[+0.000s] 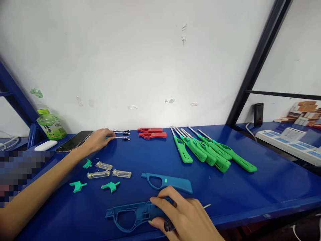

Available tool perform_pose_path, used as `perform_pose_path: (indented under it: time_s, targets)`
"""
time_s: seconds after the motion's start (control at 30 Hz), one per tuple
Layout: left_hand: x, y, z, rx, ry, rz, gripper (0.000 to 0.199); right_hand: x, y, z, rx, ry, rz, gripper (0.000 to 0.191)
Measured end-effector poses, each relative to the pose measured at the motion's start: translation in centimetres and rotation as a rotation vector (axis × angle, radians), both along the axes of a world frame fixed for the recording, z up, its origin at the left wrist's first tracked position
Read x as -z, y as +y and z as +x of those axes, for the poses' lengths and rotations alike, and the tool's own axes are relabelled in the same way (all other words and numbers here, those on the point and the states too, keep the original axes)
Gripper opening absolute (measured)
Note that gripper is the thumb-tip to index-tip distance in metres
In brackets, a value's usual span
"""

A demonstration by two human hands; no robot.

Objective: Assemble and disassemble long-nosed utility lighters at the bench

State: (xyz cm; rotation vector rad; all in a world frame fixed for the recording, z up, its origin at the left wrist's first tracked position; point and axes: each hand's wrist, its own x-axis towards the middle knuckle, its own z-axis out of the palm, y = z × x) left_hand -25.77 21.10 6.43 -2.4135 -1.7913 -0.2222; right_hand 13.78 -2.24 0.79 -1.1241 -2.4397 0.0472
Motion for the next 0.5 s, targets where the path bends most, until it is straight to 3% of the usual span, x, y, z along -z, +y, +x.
perform_pose_path:
  time_s: [0.3, 0.5]
  targets:
    - [0.0, -0.3, -0.1, -0.037, 0.068, 0.038, 0.035, -1.0, 0.4, 0.3, -0.048, 0.035, -0.033, 0.027]
    - [0.1, -0.1, -0.8, -0.049, 0.108, 0.068, 0.037, -5.6, 3.5, 2.7, 0.057, 0.102, 0.125, 0.025]
